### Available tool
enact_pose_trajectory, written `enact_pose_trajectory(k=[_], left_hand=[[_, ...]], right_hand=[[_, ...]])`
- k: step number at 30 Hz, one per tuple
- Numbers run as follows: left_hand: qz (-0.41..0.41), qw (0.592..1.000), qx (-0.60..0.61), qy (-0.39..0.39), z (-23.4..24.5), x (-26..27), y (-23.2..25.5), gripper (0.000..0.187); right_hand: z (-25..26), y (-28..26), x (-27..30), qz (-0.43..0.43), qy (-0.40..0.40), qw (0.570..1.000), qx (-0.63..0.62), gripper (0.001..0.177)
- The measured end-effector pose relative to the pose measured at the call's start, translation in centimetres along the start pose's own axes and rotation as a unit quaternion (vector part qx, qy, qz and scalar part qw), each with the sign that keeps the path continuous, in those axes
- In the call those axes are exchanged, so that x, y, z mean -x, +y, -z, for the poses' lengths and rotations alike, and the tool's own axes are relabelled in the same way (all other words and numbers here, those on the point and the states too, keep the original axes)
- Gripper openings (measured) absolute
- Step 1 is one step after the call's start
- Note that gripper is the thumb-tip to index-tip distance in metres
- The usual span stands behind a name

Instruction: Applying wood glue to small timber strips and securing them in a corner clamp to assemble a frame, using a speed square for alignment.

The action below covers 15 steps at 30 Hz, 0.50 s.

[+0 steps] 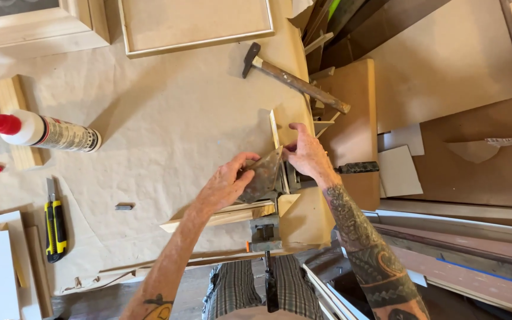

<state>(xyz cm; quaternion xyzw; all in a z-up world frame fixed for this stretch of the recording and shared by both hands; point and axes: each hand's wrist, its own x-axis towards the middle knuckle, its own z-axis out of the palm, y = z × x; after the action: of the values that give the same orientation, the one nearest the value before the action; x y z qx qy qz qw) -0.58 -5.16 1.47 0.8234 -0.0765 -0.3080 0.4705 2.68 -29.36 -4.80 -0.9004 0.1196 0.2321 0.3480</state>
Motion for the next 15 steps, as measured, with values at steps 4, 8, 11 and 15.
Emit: enact_pose_trajectory(k=[4,8,11,15], left_hand=[[0.01,1.0,0.011,-0.021,0.2,-0.9,0.2,0.038],[0.024,0.999,0.002,-0.042,-0.2,-1.4,0.1,0.04],[0.031,0.999,0.004,-0.043,-0.3,-1.4,0.2,0.04],[0.054,0.996,0.051,-0.05,-0.6,-1.4,-0.1,0.04]], right_hand=[[0.9,-0.9,0.6,-0.024,-0.028,0.999,-0.022,0.075],[1.0,-0.3,0.1,-0.032,-0.042,0.998,-0.042,0.078],[0.6,0.5,-0.7,-0.045,-0.059,0.996,-0.041,0.075],[0.7,0.2,-0.4,-0.03,-0.063,0.996,-0.05,0.068]])
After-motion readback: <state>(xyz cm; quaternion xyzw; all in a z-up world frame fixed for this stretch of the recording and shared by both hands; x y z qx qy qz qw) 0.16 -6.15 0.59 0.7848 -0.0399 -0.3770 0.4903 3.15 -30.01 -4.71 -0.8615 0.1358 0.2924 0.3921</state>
